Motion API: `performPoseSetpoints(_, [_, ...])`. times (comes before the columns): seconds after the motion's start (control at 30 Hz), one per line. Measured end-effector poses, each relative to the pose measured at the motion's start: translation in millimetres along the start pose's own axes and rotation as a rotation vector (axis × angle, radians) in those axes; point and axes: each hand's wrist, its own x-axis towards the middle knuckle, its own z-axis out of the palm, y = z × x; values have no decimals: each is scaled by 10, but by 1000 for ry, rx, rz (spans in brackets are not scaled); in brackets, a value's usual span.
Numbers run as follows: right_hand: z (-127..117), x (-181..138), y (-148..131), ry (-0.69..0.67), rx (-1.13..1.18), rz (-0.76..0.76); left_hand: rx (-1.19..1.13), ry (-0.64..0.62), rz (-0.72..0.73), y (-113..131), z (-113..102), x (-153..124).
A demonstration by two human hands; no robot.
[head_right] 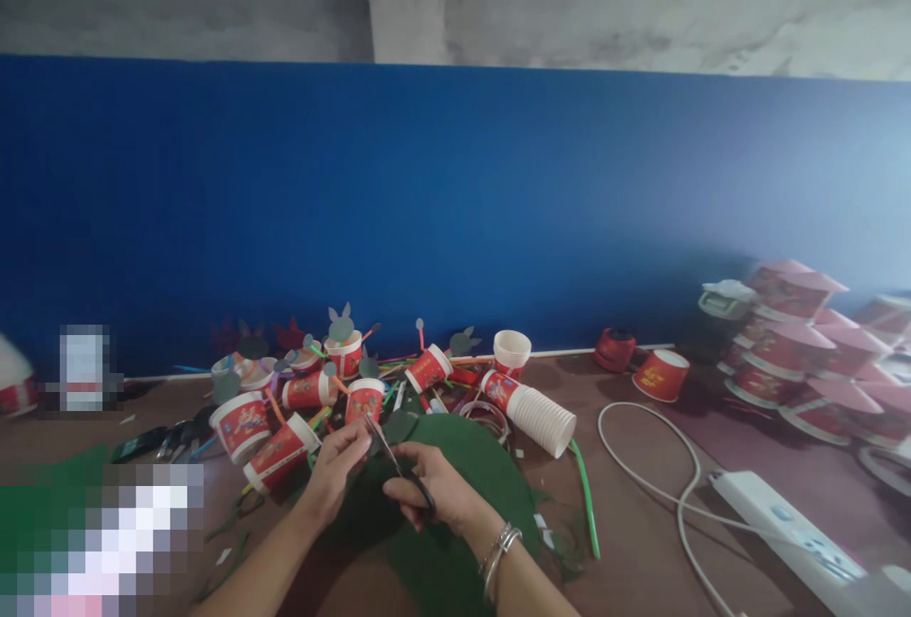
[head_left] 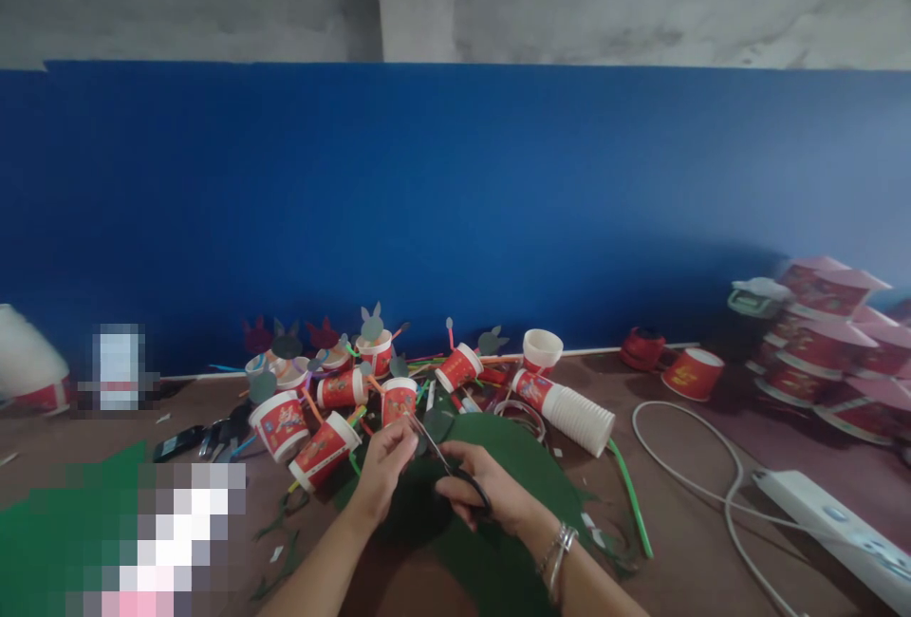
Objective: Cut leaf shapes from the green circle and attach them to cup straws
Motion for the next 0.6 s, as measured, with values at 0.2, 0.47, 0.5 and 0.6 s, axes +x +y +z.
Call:
performPoseSetpoints(0.2, [-27,-25,-63,-9,-14,33,-35,10,-36,-6,14,-16])
performPoseSetpoints(0.47, [-56,-28,-64,-3,-43,31,-67,9,-8,-48,16,-4])
performPoseSetpoints(0.5, [-63,-23,-53,0,-40,27,-71,10,-9,-49,13,-3])
performPoseSetpoints(0.6, [-87,15,-26,76,-18,1,-75,12,-16,-44,5,1])
